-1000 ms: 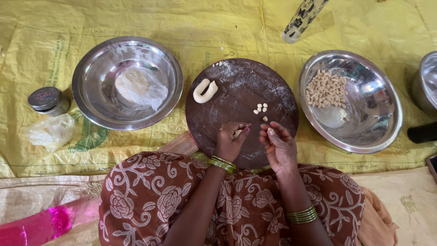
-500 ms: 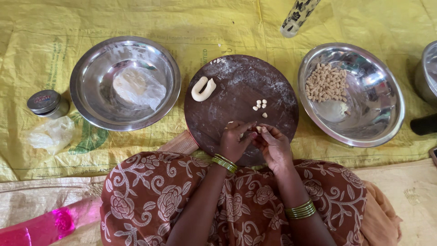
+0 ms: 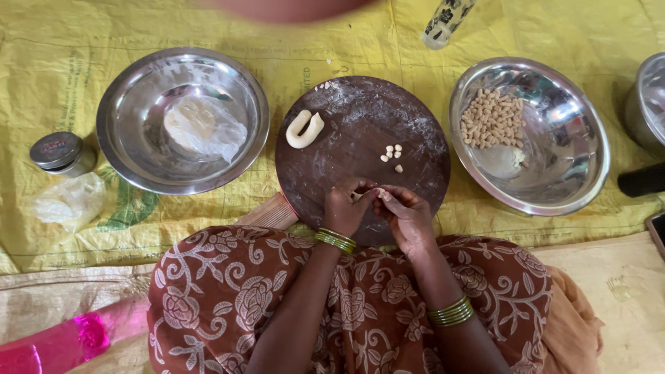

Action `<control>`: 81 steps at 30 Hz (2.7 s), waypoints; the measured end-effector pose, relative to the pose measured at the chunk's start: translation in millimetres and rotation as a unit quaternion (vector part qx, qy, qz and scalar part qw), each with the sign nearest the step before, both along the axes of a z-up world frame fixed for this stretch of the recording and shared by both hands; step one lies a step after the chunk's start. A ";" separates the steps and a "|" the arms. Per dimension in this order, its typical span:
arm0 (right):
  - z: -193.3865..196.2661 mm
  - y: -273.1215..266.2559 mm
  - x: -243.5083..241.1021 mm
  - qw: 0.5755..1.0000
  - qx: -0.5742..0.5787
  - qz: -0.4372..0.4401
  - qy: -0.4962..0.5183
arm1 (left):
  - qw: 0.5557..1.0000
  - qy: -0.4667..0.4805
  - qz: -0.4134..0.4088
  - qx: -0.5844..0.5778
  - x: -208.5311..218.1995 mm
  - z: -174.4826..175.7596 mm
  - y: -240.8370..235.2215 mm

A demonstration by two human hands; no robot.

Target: The person sits on the floor and rolls a piece of dough into small balls by hand on a wooden board. The person repeatedly pinches off small pieces of dough and rolls them into uniform balls, placing them on the board.

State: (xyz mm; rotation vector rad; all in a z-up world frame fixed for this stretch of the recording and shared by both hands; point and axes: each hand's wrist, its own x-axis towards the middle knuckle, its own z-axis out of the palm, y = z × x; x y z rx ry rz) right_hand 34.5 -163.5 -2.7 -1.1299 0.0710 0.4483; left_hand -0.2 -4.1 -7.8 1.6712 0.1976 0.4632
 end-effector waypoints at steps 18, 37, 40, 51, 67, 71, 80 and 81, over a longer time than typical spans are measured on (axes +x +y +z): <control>-7.6 11.0 -5.2 0.994 -0.058 -0.025 -0.085 | 0.989 -0.063 0.044 0.123 -5.4 21.1 3.9; -13.2 13.8 -0.9 0.948 -0.253 -0.007 -0.196 | 0.987 -0.076 -0.059 0.125 -2.0 -12.3 -4.8; -18.8 10.1 2.5 0.954 -0.254 -0.005 -0.160 | 0.995 -0.064 -0.032 0.069 4.8 -26.0 -0.4; -9.3 -4.0 17.3 0.994 -0.062 -0.084 0.007 | 0.998 0.008 -0.002 -0.070 5.0 -22.0 3.5; 10.2 -23.9 30.9 0.980 0.128 -0.065 0.136 | 0.998 0.001 0.047 0.044 3.0 -15.9 10.1; 9.0 -23.6 30.2 0.981 0.118 -0.076 0.138 | 0.998 0.010 0.048 0.041 3.9 -23.8 10.7; 6.7 -51.8 45.3 0.985 -0.030 -0.163 0.054 | 0.924 0.294 0.137 0.200 12.3 -42.2 24.7; 0.0 -53.7 48.4 0.982 -0.042 -0.176 0.054 | 0.919 0.291 0.113 0.242 12.0 -42.7 22.6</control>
